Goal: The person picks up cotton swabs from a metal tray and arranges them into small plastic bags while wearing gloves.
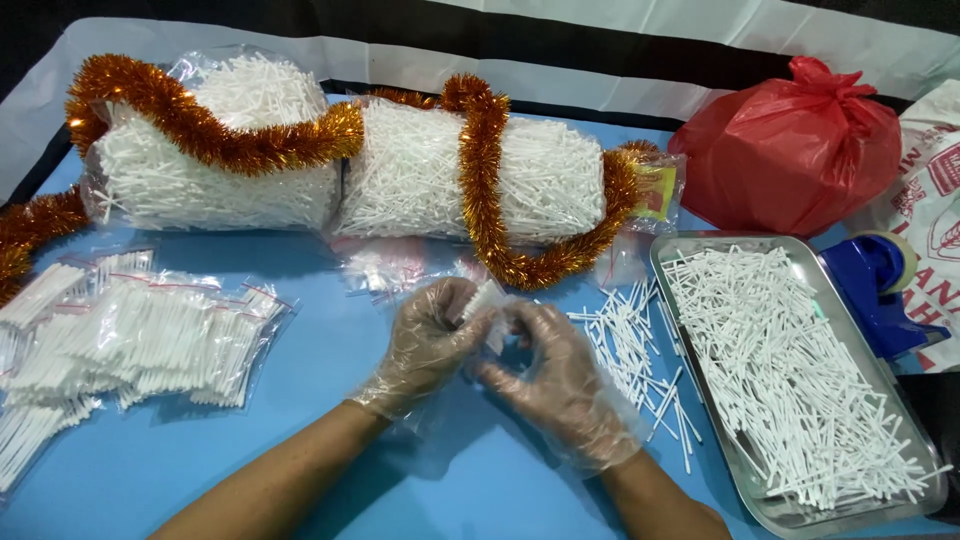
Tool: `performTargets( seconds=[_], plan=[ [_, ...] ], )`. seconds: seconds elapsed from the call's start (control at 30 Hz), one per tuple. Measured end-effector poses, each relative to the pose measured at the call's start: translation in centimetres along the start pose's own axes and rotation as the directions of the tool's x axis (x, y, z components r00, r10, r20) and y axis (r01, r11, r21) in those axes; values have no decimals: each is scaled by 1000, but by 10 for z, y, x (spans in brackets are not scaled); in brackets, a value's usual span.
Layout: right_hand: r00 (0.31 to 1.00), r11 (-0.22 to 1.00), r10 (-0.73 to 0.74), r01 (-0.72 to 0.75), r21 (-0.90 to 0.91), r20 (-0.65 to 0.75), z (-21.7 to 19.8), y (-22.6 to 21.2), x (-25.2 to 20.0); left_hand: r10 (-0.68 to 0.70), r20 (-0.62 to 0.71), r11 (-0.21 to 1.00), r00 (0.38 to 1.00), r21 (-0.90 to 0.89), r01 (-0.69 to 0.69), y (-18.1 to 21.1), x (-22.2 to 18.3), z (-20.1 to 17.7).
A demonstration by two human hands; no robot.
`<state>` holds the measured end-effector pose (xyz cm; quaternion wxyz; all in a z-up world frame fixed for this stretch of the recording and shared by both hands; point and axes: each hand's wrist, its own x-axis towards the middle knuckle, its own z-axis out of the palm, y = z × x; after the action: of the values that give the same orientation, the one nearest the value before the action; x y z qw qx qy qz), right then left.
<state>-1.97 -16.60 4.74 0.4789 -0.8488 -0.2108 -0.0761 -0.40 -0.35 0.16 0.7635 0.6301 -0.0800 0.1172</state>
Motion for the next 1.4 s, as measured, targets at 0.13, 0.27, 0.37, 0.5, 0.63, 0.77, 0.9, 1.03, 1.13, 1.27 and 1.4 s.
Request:
performTargets(
  seconds=[0.13, 0.27, 0.37, 0.5, 0.63, 0.77, 0.9, 1.03, 1.13, 1.27, 1.4],
  plan=[
    [993, 991, -118, 115, -73, -32, 6, -3, 1, -47, 91, 995, 995, -86, 55, 21, -7, 12],
    [1000, 990, 5, -1, 142, -29, -2, -23, 5, -56, 110, 998, 992, -17, 58, 32, -6, 18],
    [999, 975, 50, -53, 217, 18, -9, -30, 4, -1, 54, 990, 999, 140, -7, 24, 0, 4],
    [991, 938, 94, -122, 325, 100, -16, -41, 7, -60, 65, 958, 996, 286, 39, 17, 3, -5],
    [985, 914, 130, -162, 372, 110, -18, -43, 14, -139, 145, 987, 980, 96, 126, -23, 7, -9],
    [986, 921, 147, -166, 353, 79, -12, -16, 12, -169, 125, 986, 978, 31, 166, 10, 7, -4],
    [979, 945, 179, -198, 261, 98, -5, 12, 11, -208, 124, 977, 970, -19, 212, 23, 2, 5],
    [980, 931, 185, -198, 307, 69, -8, 7, 10, -270, 159, 960, 950, -30, 278, 24, 3, 2],
    [982, 939, 175, -189, 288, 72, -10, 0, 12, -315, 144, 947, 938, -17, 321, 23, -1, -1],
    [981, 944, 182, -195, 265, 74, -6, 4, 12, -287, 119, 958, 951, 14, 287, 23, 1, -1],
    [977, 952, 206, -214, 219, 59, -6, 22, 10, -279, 92, 960, 956, 29, 278, 12, 4, -1]
  ],
)
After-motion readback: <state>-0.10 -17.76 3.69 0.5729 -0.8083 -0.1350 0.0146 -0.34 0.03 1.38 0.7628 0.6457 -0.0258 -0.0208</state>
